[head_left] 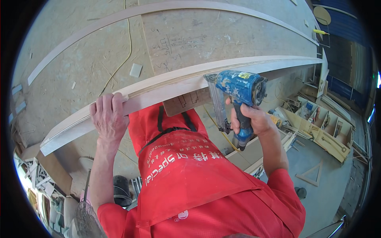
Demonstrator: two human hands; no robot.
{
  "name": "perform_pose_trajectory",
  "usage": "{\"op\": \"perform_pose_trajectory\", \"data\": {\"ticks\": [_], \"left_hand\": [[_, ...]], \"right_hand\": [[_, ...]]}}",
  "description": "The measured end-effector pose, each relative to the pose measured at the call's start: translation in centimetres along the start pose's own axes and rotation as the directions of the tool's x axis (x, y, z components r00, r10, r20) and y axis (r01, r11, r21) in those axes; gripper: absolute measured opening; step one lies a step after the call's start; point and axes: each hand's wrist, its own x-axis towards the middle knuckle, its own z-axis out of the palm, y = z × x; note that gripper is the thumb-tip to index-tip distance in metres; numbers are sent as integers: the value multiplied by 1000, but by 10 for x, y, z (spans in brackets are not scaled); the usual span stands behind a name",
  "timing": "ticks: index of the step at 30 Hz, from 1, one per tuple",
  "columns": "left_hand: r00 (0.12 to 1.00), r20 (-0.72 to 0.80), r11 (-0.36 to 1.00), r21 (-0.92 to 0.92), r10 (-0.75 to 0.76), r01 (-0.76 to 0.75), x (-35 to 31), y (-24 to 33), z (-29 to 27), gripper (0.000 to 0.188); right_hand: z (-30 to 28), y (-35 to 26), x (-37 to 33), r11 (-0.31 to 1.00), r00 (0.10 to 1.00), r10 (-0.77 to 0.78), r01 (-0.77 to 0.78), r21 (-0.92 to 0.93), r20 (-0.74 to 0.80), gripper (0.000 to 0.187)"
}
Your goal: Using a nail gun to attach wooden trim pieces to a large curved wooden frame on a production floor.
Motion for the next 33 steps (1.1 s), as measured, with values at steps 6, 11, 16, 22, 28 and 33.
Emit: {"op": "perform_pose_trajectory", "data": {"ticks": [6, 11, 16, 22, 28, 33], "left_hand": [[999, 50, 999, -34, -11, 13, -26, -52, -19, 30], [999, 42, 1000, -15, -1, 2, -80, -151, -53, 29], [1000, 19, 999, 39, 0, 0, -131, -244, -75, 30], [1000, 6, 1000, 10, 3, -3, -152, -281, -77, 33], [1000, 22, 1000, 6, -9, 9, -165, -293, -74, 41], [999, 33, 1000, 12, -15, 15, -166, -295, -73, 40]], "right_hand": [[74, 20, 1, 989, 990, -115, 121, 79, -82, 71], [169, 53, 22, 976, 987, -146, 156, 150, -71, 72], [252, 81, 51, 974, 990, -132, 137, 180, -41, 71], [299, 95, 70, 969, 989, -145, 149, 196, -31, 68], [319, 103, 74, 964, 988, -143, 152, 219, -56, 67], [318, 105, 75, 970, 989, -141, 148, 193, -46, 68]]}}
